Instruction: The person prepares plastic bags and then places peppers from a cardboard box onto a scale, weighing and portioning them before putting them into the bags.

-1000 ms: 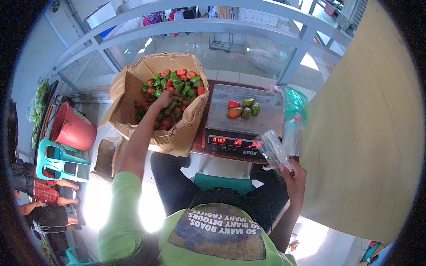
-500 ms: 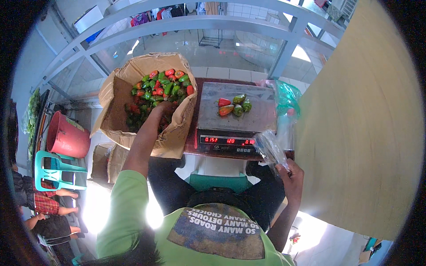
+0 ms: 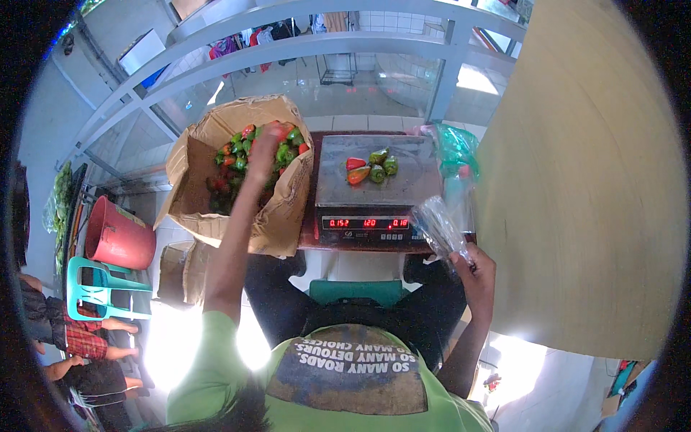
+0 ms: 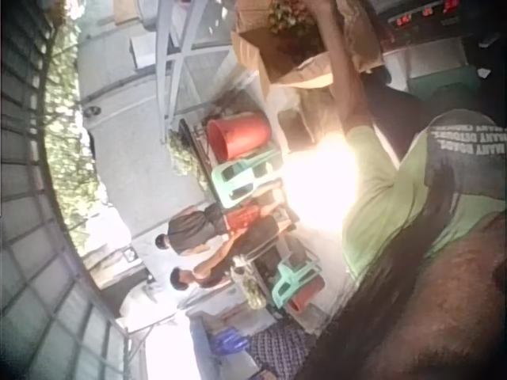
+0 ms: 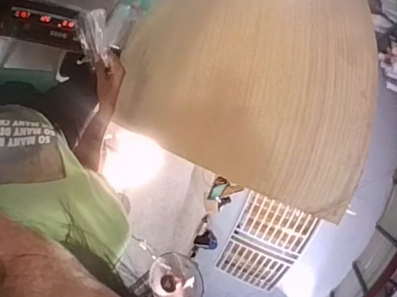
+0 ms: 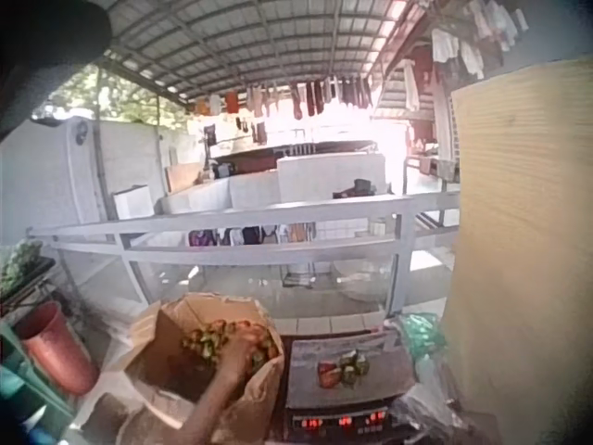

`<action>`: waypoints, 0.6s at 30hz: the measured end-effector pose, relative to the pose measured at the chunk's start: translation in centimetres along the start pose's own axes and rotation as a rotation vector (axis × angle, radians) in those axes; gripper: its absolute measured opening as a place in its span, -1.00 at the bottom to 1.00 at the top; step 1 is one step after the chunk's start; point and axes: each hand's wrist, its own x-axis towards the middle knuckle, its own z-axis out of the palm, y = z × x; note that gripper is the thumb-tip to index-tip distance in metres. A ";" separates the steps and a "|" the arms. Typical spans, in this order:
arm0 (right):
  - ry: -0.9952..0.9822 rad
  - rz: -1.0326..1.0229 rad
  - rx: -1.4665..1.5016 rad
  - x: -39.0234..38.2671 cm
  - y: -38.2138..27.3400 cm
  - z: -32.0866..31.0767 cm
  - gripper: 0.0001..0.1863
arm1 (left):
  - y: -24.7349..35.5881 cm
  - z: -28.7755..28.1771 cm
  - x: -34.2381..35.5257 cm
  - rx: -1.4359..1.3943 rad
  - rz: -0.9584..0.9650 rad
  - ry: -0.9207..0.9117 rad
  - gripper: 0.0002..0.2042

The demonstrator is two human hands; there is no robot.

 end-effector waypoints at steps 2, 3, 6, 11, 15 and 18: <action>0.019 -0.011 0.032 0.1 -0.4 -0.1 -0.88 | 2.7 5.6 -2.8 -0.042 0.066 -0.327 -0.79; 0.031 -0.032 0.060 0.1 -0.7 -0.1 -0.88 | 3.4 8.4 -4.0 0.120 0.180 -0.408 -0.77; 0.032 -0.028 0.034 -0.4 -1.0 -0.6 -0.83 | 2.7 14.1 -6.7 0.423 0.379 -0.509 -0.73; 0.105 -0.061 0.060 -1.0 -1.0 -1.4 -0.81 | 1.5 18.8 -7.8 0.781 0.529 -0.505 -0.72; 0.132 -0.063 0.075 -0.7 -0.9 -1.3 -0.83 | 0.2 20.1 -7.7 0.903 0.634 -0.411 -0.78; 0.097 -0.064 0.028 -0.6 0.0 -1.1 -0.85 | 0.0 20.4 -7.7 0.903 0.608 -0.426 -0.77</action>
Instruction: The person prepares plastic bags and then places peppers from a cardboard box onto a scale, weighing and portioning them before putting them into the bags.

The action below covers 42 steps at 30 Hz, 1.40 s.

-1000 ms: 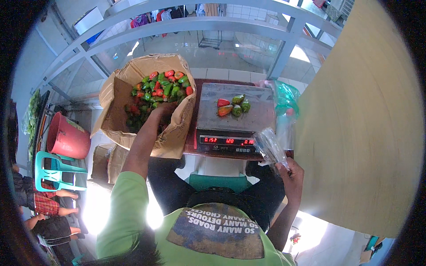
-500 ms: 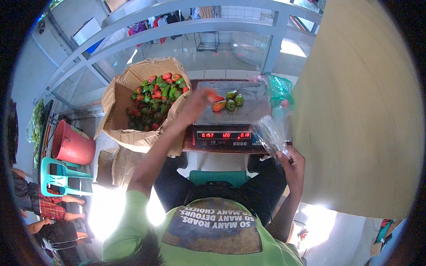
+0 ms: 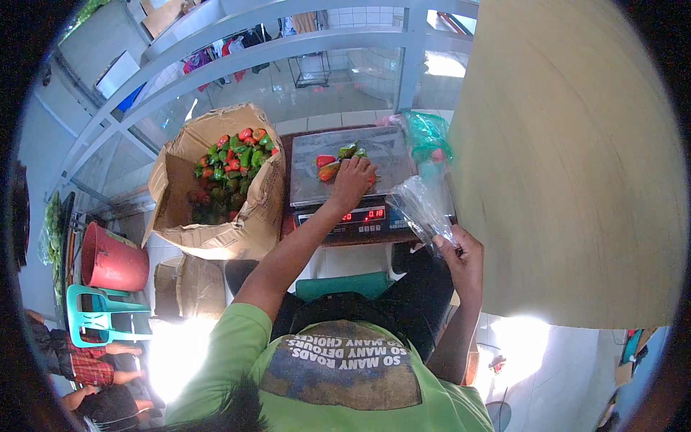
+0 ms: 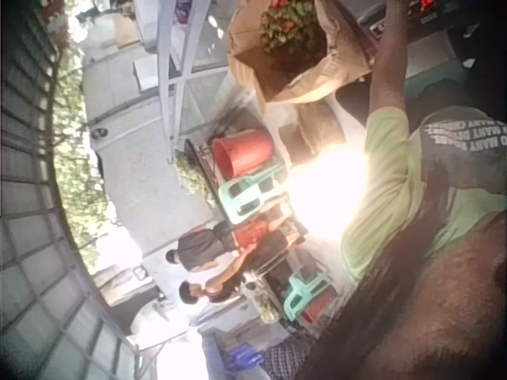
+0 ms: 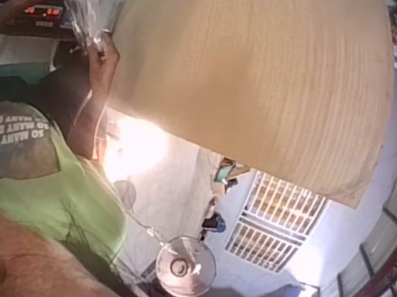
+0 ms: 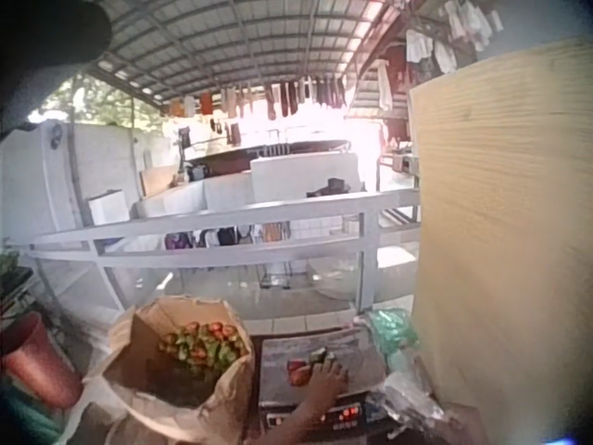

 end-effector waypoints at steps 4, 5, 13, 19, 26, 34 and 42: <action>-0.016 -0.017 -0.015 -0.1 0.0 0.1 -0.86 | 0.0 -1.1 -0.5 -0.052 0.012 0.009 -0.74; -0.034 -0.026 -0.020 0.0 -0.2 0.1 -0.86 | 0.1 -1.5 -0.6 -0.127 -0.015 0.009 -0.67; -0.361 -0.178 -0.403 0.0 0.2 3.5 -0.85 | -0.4 -7.5 -4.9 -1.033 -0.529 -0.149 -0.73; -0.704 -0.545 -0.537 -0.5 1.2 10.5 -0.87 | -1.9 -7.8 -12.9 -1.141 -0.497 -0.112 -0.68; -0.744 -0.674 -0.575 -0.8 0.1 14.9 -0.86 | -2.4 -10.8 -18.3 -1.098 -0.591 -0.348 -0.62; -0.708 -0.615 -0.554 0.1 0.1 14.9 -0.86 | -2.6 -7.9 -20.7 -1.054 -0.741 -0.396 -0.71; -0.696 -0.505 -0.597 0.3 1.8 13.6 -0.82 | -1.4 -11.6 -16.4 -1.650 -0.546 0.005 -0.71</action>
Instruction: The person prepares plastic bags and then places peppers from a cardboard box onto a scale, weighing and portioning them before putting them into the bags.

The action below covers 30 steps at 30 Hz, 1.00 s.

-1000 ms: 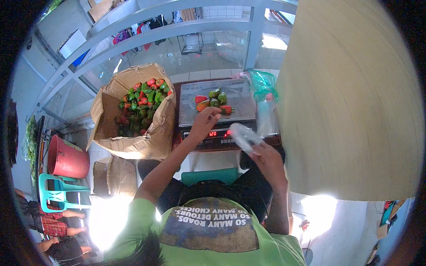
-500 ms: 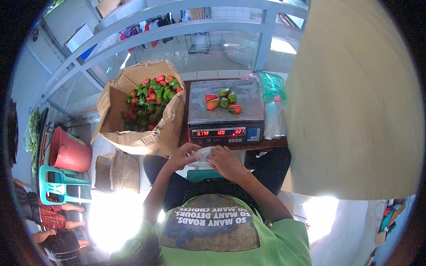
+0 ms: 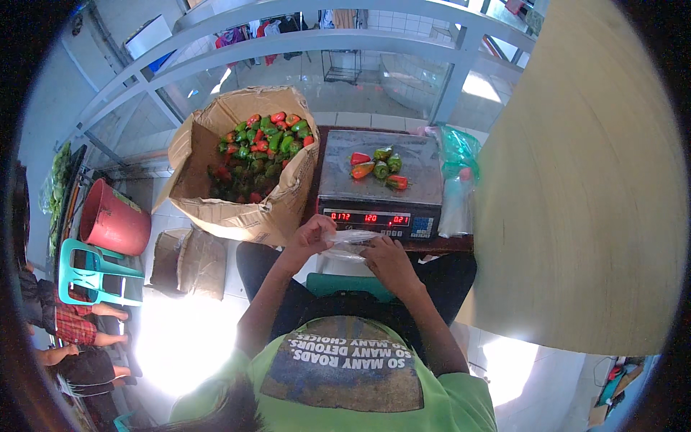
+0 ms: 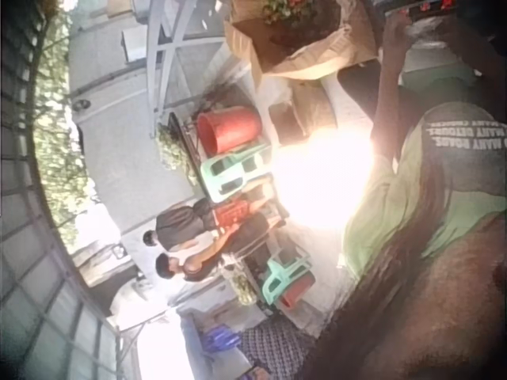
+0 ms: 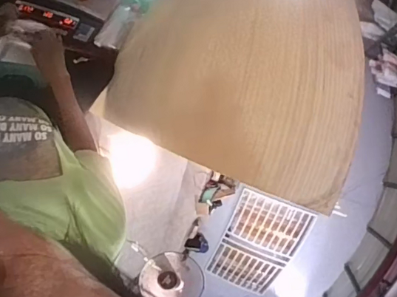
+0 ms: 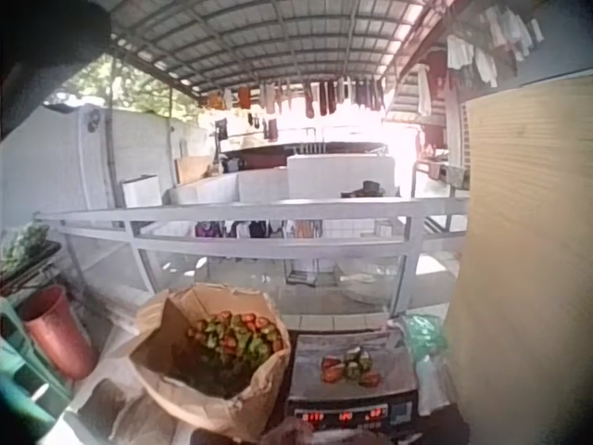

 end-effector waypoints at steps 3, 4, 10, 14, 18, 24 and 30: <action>0.002 0.011 0.035 -0.2 -0.1 -0.2 -0.78 | -1.3 -0.9 0.0 0.450 0.069 0.041 -0.68; -0.024 0.018 0.248 -0.3 -0.2 -0.3 -0.77 | -1.7 -1.1 -0.2 0.451 0.067 0.038 -0.68; 0.137 -0.023 0.651 1.6 1.4 -2.0 -0.73 | -2.4 -0.1 -1.0 0.975 -0.009 0.146 -0.60; 0.429 0.194 0.149 4.9 5.1 -2.5 -0.67 | -2.0 0.2 -0.9 0.971 -0.084 0.158 -0.58; 0.418 0.046 -0.051 10.3 6.5 -1.4 -0.53 | -0.6 0.8 -0.6 0.945 -0.104 0.204 -0.58; 0.331 -0.099 -0.474 16.7 9.2 0.7 -0.33 | 1.2 0.6 -0.7 1.271 0.048 0.222 -0.60; -0.057 -0.097 -0.450 19.4 9.4 0.0 -0.33 | 1.0 0.0 -0.5 1.173 -0.005 0.184 -0.64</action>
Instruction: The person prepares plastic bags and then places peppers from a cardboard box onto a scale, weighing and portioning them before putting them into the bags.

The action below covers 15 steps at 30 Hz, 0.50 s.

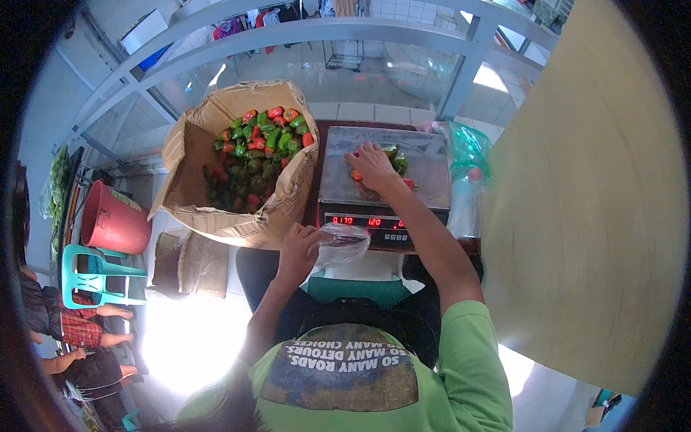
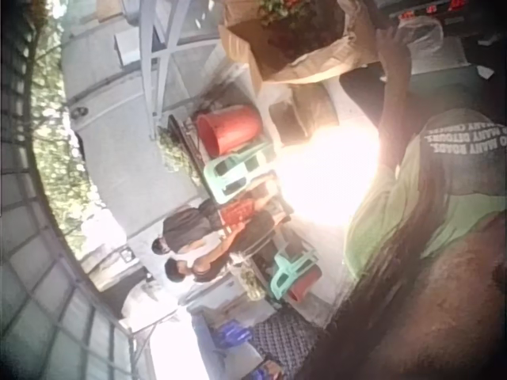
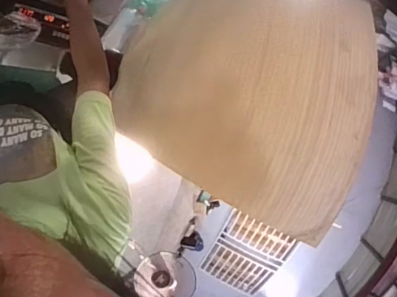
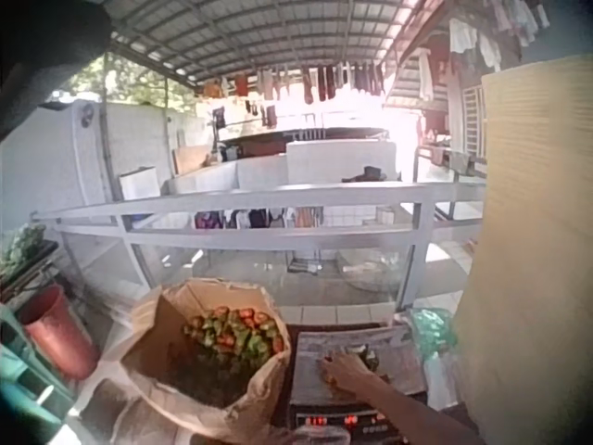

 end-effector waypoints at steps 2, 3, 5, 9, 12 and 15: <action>-0.068 -0.018 -0.012 0.5 0.0 -0.6 -0.38 | 0.6 -0.3 0.5 -0.038 0.010 -0.027 -0.62; -0.074 -0.017 -0.008 0.7 -0.1 -0.6 -0.38 | 0.9 -0.3 0.7 -0.071 0.028 -0.049 -0.60; -0.115 0.004 -0.040 1.2 -0.3 -0.4 -0.47 | 1.3 -0.2 1.1 -0.135 0.056 -0.066 -0.59; -0.098 0.051 0.040 1.7 -0.5 0.7 -0.43 | 2.0 0.2 1.7 -0.233 0.090 -0.112 -0.60; 0.000 0.024 0.026 1.8 -0.4 1.3 -0.51 | 2.1 0.4 2.1 -0.300 0.045 -0.144 -0.64; 0.020 0.041 0.072 1.7 -0.6 1.0 -0.51 | 2.1 0.9 2.4 -0.243 0.029 -0.173 -0.65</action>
